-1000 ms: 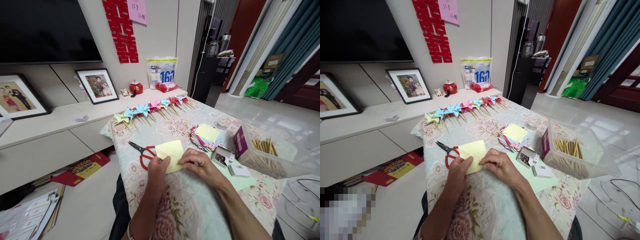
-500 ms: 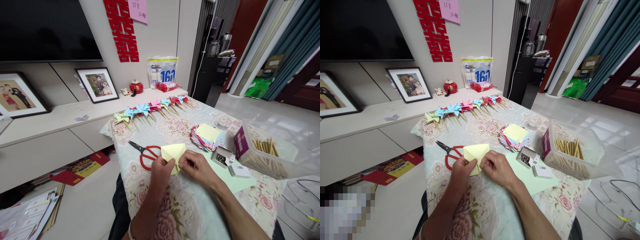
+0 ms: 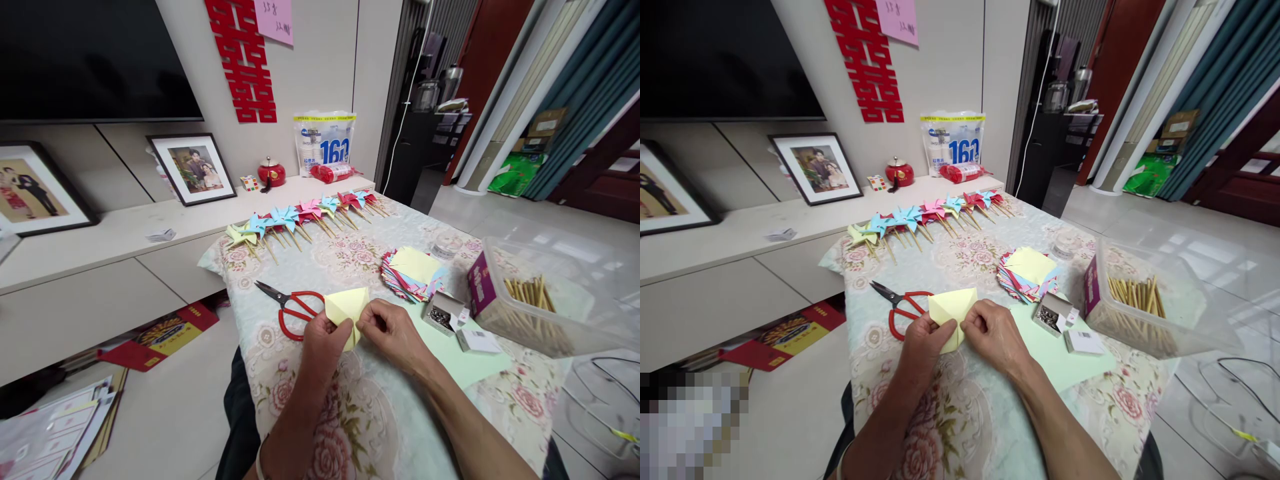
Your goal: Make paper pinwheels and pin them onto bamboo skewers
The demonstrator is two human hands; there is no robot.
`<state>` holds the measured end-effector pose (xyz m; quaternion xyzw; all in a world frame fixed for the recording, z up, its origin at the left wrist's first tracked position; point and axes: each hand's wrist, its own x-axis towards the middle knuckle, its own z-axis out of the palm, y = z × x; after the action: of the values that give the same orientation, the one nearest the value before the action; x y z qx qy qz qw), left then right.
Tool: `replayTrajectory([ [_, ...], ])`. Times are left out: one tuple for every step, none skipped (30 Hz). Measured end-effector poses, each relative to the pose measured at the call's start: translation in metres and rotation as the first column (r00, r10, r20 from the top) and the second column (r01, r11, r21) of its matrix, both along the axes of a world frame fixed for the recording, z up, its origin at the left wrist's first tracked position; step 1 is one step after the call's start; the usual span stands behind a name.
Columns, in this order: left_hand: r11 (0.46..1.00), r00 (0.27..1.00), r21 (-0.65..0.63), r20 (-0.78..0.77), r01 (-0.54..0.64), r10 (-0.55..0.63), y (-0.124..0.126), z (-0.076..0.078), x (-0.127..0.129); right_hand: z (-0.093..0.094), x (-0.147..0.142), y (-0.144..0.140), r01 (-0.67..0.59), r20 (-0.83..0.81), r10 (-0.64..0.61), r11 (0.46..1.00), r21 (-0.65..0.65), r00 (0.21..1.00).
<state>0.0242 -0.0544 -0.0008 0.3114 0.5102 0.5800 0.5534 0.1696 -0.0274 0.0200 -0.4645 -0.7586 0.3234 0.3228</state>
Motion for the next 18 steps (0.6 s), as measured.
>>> replayTrajectory([
  [1.0, 1.0, 0.0, -0.002, 0.003, -0.003, 0.0001, 0.0003, 0.0, -0.0006, -0.0001, 0.0004, 0.005, 0.0, -0.005, 1.0, 0.0, 1.0],
  [1.0, 1.0, 0.0, -0.004, 0.006, -0.006, 0.0001, 0.0005, -0.0001, -0.0011, -0.0002, 0.0007, 0.008, 0.0, -0.008, 1.0, 0.0, 1.0],
  [1.0, 1.0, 0.002, -0.006, 0.009, -0.009, 0.0002, 0.0006, -0.0001, -0.0016, -0.0003, 0.001, 0.008, 0.0, -0.008, 1.0, 0.001, 1.0],
  [1.0, 1.0, 0.005, -0.007, 0.012, -0.012, 0.0004, 0.0005, -0.0001, -0.002, -0.0003, 0.0011, 0.008, 0.001, -0.008, 1.0, 0.002, 1.0],
  [1.0, 1.0, 0.008, -0.01, 0.014, -0.014, 0.0006, 0.0002, -0.0002, -0.0023, -0.0003, 0.0012, 0.01, 0.002, -0.01, 1.0, 0.004, 1.0],
  [1.0, 1.0, 0.011, -0.012, 0.016, -0.016, 0.0008, -0.0002, -0.0003, -0.0025, -0.0002, 0.0011, 0.011, 0.003, -0.011, 1.0, 0.007, 1.0],
  [1.0, 1.0, 0.015, -0.016, 0.017, -0.017, 0.0011, -0.0006, -0.0004, -0.0026, -0.0002, 0.0009, 0.013, 0.004, -0.013, 1.0, 0.01, 1.0],
  [1.0, 1.0, 0.017, -0.023, 0.018, -0.017, 0.0014, -0.0011, -0.0004, -0.0025, -0.0002, 0.0007, 0.014, 0.004, -0.014, 1.0, 0.013, 1.0],
  [1.0, 0.999, 0.017, -0.031, 0.018, -0.017, 0.0016, -0.0015, -0.0004, -0.0025, -0.0002, 0.0005, 0.016, 0.004, -0.016, 1.0, 0.014, 1.0],
  [1.0, 0.999, 0.016, -0.038, 0.02, -0.019, 0.0018, -0.0019, -0.0003, -0.0023, -0.0002, 0.0003, 0.018, 0.003, -0.018, 1.0, 0.014, 1.0],
  [1.0, 0.999, 0.016, -0.043, 0.019, -0.019, 0.0019, -0.0023, 0.0, -0.0023, -0.0002, 0.0001, 0.019, 0.003, -0.019, 1.0, 0.013, 1.0],
  [1.0, 0.999, 0.018, -0.046, 0.016, -0.015, 0.0019, -0.0027, 0.0004, -0.0022, -0.0003, 0.0, 0.019, 0.002, -0.019, 1.0, 0.01, 1.0],
  [1.0, 0.999, 0.02, -0.046, 0.01, -0.009, 0.0018, -0.0031, 0.0011, -0.0022, -0.0003, -0.0001, 0.02, 0.002, -0.02, 1.0, 0.006, 1.0],
  [1.0, 0.999, 0.025, -0.046, 0.001, 0.0, 0.0017, -0.0034, 0.0018, -0.0023, -0.0003, -0.0002, 0.021, 0.0, -0.021, 1.0, 0.003, 1.0],
  [0.999, 0.999, 0.031, -0.048, -0.008, 0.01, 0.0015, -0.0036, 0.0025, -0.0025, -0.0003, -0.0001, 0.022, -0.002, -0.022, 1.0, -0.001, 1.0],
  [0.999, 0.998, 0.038, -0.052, -0.019, 0.021, 0.0014, -0.0038, 0.0033, -0.0026, -0.0003, 0.0, 0.023, -0.006, -0.023, 1.0, -0.005, 1.0],
  [0.999, 0.998, 0.043, -0.057, -0.028, 0.03, 0.0013, -0.0039, 0.0039, -0.0028, -0.0003, 0.0001, 0.025, -0.009, -0.025, 1.0, -0.009, 1.0],
  [0.998, 0.997, 0.048, -0.061, -0.032, 0.035, 0.0012, -0.0038, 0.0045, -0.0028, -0.0004, 0.0002, 0.026, -0.013, -0.027, 1.0, -0.013, 1.0],
])
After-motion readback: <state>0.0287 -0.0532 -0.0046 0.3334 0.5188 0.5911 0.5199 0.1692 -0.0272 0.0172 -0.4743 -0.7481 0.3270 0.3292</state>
